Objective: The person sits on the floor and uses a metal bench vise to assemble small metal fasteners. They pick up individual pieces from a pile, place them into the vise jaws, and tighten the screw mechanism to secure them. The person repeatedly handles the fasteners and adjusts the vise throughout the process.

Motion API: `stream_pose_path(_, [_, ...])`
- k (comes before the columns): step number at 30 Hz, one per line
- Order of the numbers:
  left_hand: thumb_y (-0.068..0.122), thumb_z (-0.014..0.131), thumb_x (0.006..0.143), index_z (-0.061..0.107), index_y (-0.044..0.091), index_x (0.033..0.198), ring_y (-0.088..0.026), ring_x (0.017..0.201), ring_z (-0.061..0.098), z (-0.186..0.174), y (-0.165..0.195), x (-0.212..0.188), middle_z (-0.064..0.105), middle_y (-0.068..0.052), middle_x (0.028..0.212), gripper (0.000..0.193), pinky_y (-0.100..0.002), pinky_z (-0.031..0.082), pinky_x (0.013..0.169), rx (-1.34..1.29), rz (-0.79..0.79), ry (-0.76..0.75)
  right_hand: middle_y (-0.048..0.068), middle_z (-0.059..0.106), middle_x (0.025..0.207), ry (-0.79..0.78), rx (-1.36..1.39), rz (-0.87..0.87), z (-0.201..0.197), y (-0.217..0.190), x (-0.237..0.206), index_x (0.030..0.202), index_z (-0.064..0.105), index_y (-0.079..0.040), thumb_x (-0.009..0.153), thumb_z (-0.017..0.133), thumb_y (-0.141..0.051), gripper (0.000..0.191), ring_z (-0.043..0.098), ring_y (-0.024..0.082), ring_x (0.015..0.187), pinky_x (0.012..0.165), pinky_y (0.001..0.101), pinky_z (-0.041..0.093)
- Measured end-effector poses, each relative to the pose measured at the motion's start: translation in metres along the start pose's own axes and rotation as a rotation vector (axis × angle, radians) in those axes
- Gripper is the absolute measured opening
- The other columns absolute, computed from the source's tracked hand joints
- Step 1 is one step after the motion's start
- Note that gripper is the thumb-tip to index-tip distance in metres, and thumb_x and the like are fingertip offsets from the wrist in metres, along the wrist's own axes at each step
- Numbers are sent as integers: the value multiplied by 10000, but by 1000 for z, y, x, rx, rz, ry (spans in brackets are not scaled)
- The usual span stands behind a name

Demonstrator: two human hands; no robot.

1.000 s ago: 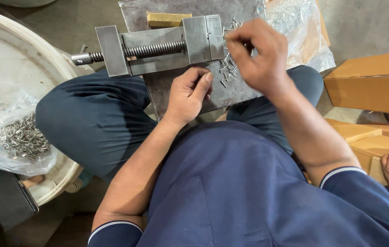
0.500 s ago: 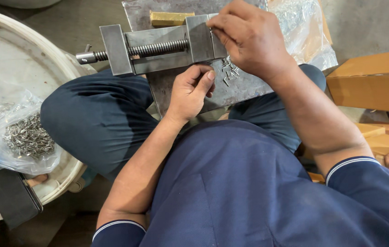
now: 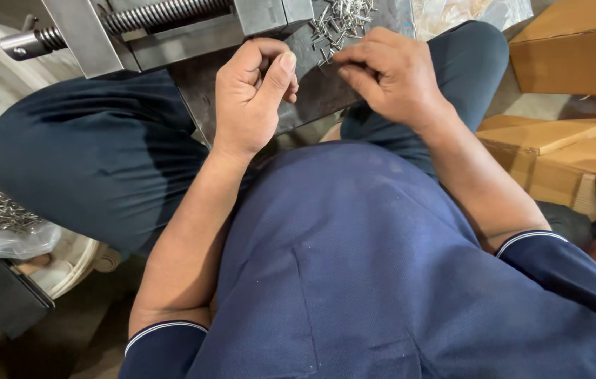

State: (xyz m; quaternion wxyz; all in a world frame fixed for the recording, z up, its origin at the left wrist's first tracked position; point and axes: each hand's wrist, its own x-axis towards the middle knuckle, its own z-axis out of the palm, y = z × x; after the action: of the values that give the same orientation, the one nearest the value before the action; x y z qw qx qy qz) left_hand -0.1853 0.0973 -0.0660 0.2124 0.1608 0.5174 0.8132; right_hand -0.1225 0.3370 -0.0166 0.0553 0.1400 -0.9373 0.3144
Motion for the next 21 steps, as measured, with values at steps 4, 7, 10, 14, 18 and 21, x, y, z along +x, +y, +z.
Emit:
stream_pose_path(4, [150, 634, 1122, 627, 0, 1116, -84, 801, 606, 2, 1, 0, 639, -17, 904, 150, -258, 539, 723, -11, 14, 0, 65, 660, 947, 0, -25, -18, 5, -1, 5, 1127, 758, -91, 1006, 840, -130, 151, 667, 241, 821, 704, 347, 509])
stream_pose_path(7, [148, 642, 1120, 625, 0, 1123, -85, 809, 602, 2, 1, -1, 633, -17, 920, 149, -259, 540, 730, -15, 18, -6, 55, 611, 880, -62, -133, -50, 4, -3, 13, 1186, 790, -147, 972, 850, -193, 227, 630, 253, 750, 643, 371, 473])
stream_pose_path(10, [152, 643, 1118, 627, 2, 1124, -80, 801, 600, 1, 1, -1, 638, -16, 902, 150, -255, 542, 728, -2, -2, -8, 26, 616, 909, -93, -145, -54, 2, -4, 19, 1152, 781, -171, 961, 801, -211, 197, 639, 244, 774, 649, 373, 477])
stream_pose_path(14, [149, 643, 1112, 631, 6, 1123, -76, 800, 609, 2, 3, -1, 645, -17, 894, 144, -252, 548, 726, 20, -20, -3, 31, 619, 871, -125, -188, -36, 1, -9, 22, 1171, 795, -198, 984, 810, -237, 191, 639, 257, 742, 621, 388, 478])
stream_pose_path(18, [145, 648, 1109, 628, 10, 1126, -71, 793, 603, 2, 5, -1, 642, -13, 890, 138, -245, 548, 726, 41, -19, -4, 29, 629, 888, -120, -213, -57, 3, -11, 24, 1167, 794, -191, 993, 801, -226, 177, 648, 260, 755, 627, 384, 486])
stream_pose_path(21, [138, 657, 1100, 629, 7, 1129, -70, 783, 598, 3, 6, 1, 639, -8, 887, 138, -240, 540, 720, 52, -11, -10, 32, 653, 917, -86, -184, -89, 5, -10, 25, 1141, 781, -167, 991, 810, -192, 155, 655, 255, 776, 650, 367, 492])
